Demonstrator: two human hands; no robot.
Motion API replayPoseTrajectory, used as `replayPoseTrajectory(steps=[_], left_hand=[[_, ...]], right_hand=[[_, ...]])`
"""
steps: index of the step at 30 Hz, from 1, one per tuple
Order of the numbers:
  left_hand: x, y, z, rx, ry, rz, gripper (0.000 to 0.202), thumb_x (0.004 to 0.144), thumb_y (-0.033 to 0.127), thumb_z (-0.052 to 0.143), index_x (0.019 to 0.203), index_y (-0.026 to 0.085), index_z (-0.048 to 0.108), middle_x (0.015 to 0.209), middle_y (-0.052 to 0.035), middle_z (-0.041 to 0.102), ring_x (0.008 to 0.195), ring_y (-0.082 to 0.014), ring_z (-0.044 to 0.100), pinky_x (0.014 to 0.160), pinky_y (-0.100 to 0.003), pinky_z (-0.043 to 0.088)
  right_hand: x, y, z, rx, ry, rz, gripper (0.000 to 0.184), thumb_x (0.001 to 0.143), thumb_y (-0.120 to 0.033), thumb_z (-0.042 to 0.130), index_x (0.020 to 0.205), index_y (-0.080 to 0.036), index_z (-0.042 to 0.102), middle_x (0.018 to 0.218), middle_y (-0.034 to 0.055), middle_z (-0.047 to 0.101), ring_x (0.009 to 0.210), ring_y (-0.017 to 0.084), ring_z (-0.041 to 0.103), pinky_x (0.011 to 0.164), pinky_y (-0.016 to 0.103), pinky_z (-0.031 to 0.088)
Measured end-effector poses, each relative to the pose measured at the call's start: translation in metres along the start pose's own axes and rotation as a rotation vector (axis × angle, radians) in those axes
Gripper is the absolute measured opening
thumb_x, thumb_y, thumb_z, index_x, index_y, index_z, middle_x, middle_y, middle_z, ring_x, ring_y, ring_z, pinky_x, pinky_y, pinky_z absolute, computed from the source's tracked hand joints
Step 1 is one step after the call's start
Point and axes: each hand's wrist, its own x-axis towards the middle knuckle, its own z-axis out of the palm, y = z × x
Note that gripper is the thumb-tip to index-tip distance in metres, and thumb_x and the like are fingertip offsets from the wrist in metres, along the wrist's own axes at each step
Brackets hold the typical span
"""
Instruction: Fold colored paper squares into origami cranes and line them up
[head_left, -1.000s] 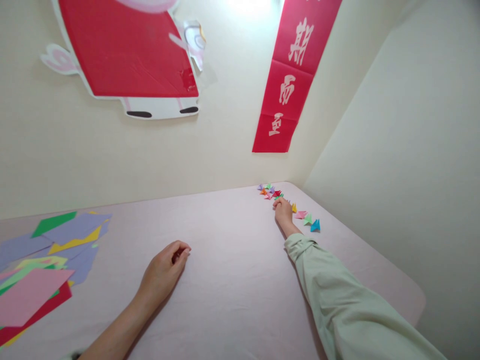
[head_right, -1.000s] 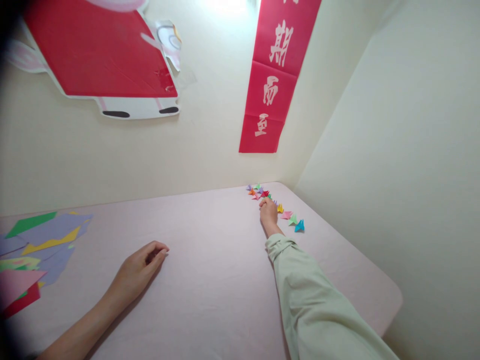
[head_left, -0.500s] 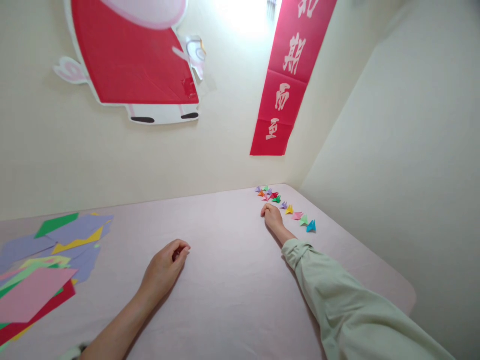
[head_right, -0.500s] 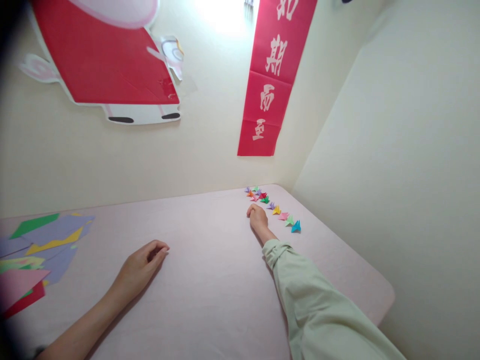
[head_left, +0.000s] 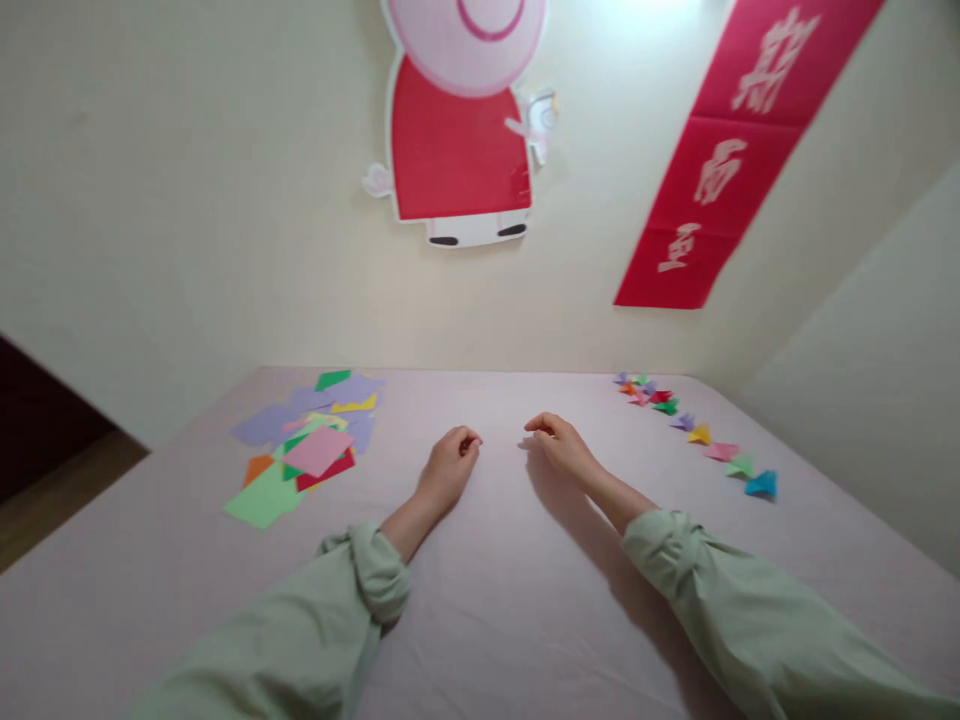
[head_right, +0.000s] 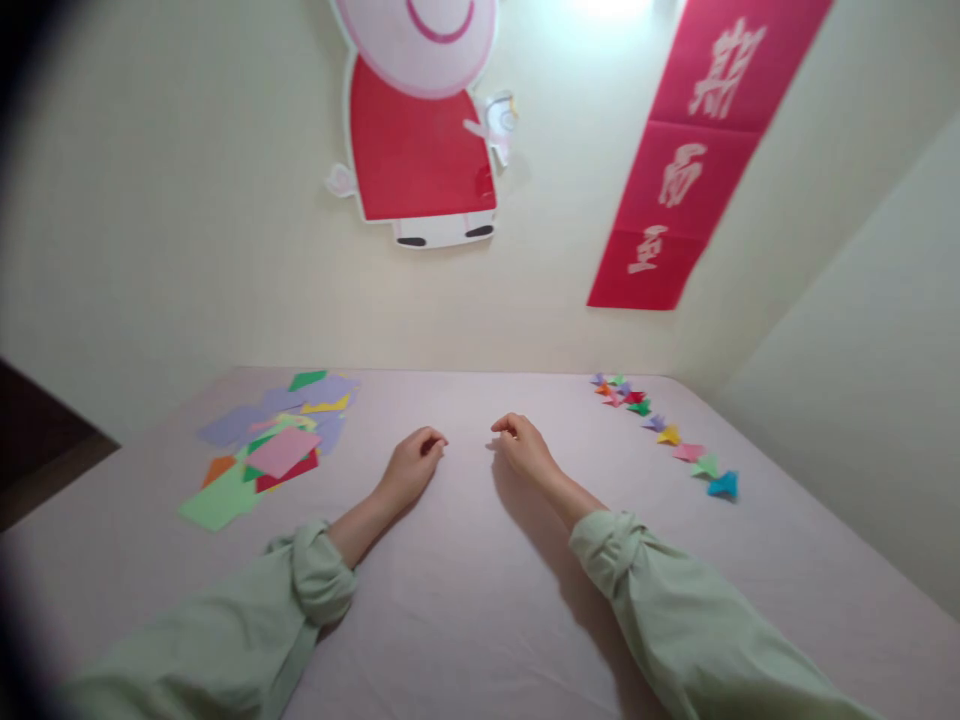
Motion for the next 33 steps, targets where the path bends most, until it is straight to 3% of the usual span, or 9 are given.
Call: replayPoseTrajectory(steps=[4, 7, 10, 15, 19, 25, 30, 33], left_hand=[[0.001, -0.006, 0.0, 0.017, 0.077, -0.035, 0.014, 0.084, 0.015, 0.045, 0.084, 0.019, 0.059, 0.087, -0.0033, 0.062, 0.082, -0.015, 0.058, 0.077, -0.028, 0.046], [-0.001, -0.008, -0.001, 0.154, 0.178, -0.085, 0.018, 0.085, 0.011, 0.045, 0.095, 0.019, 0.058, 0.1, -0.0075, 0.061, 0.09, -0.0169, 0.059, 0.083, -0.03, 0.046], [-0.003, -0.007, 0.0, 0.345, 0.193, -0.095, 0.023, 0.086, 0.012, 0.047, 0.106, 0.018, 0.056, 0.11, -0.0107, 0.059, 0.104, -0.0206, 0.055, 0.091, -0.034, 0.042], [0.004, -0.007, 0.004, 0.538, 0.164, -0.135, 0.024, 0.087, 0.016, 0.05, 0.11, 0.018, 0.056, 0.114, -0.0121, 0.058, 0.112, -0.0242, 0.05, 0.097, -0.038, 0.037], [0.017, -0.013, -0.004, 0.583, 0.206, -0.167, 0.027, 0.087, 0.011, 0.044, 0.111, 0.015, 0.055, 0.116, -0.0156, 0.057, 0.114, -0.0266, 0.049, 0.098, -0.04, 0.036], [0.03, -0.024, -0.036, 0.678, 0.243, -0.126, 0.031, 0.089, 0.006, 0.036, 0.111, 0.014, 0.056, 0.123, -0.0169, 0.055, 0.123, -0.0247, 0.043, 0.11, -0.042, 0.023], [0.036, -0.041, -0.065, 0.754, 0.264, -0.114, 0.037, 0.093, 0.008, 0.028, 0.12, 0.01, 0.054, 0.13, -0.0158, 0.051, 0.127, -0.0247, 0.041, 0.11, -0.046, 0.021], [0.039, -0.055, -0.083, 0.798, 0.299, -0.156, 0.042, 0.092, 0.009, 0.028, 0.124, 0.015, 0.055, 0.135, -0.0158, 0.05, 0.131, -0.0271, 0.038, 0.114, -0.047, 0.017]], right_hand=[[-0.013, -0.025, 0.04, -0.121, -0.172, -0.197, 0.029, 0.077, -0.012, 0.044, 0.094, -0.02, 0.065, 0.096, 0.0056, 0.064, 0.09, 0.018, 0.06, 0.084, 0.031, 0.047], [-0.024, -0.036, 0.064, -0.269, -0.208, -0.3, 0.036, 0.082, -0.01, 0.041, 0.11, -0.019, 0.062, 0.113, 0.0096, 0.062, 0.105, 0.02, 0.057, 0.093, 0.032, 0.044], [-0.031, -0.043, 0.076, -0.461, -0.191, -0.331, 0.035, 0.089, -0.015, 0.041, 0.118, -0.02, 0.061, 0.124, 0.0115, 0.06, 0.113, 0.023, 0.055, 0.098, 0.035, 0.039], [-0.035, -0.049, 0.078, -0.593, -0.19, -0.347, 0.037, 0.092, -0.024, 0.045, 0.126, -0.019, 0.056, 0.134, 0.0122, 0.056, 0.123, 0.026, 0.049, 0.104, 0.038, 0.034], [-0.037, -0.052, 0.077, -0.616, -0.188, -0.35, 0.036, 0.091, -0.023, 0.046, 0.126, -0.02, 0.057, 0.135, 0.011, 0.055, 0.123, 0.025, 0.049, 0.104, 0.038, 0.033], [-0.037, -0.056, 0.076, -0.595, -0.178, -0.324, 0.035, 0.091, -0.023, 0.047, 0.124, -0.021, 0.058, 0.134, 0.0104, 0.056, 0.123, 0.024, 0.048, 0.103, 0.037, 0.033], [-0.038, -0.06, 0.074, -0.586, -0.176, -0.307, 0.035, 0.091, -0.021, 0.046, 0.123, -0.021, 0.058, 0.133, 0.0103, 0.056, 0.123, 0.023, 0.048, 0.103, 0.036, 0.032], [-0.039, -0.061, 0.073, -0.583, -0.18, -0.298, 0.034, 0.092, -0.022, 0.045, 0.123, -0.02, 0.058, 0.133, 0.0099, 0.056, 0.123, 0.022, 0.047, 0.103, 0.035, 0.031]])
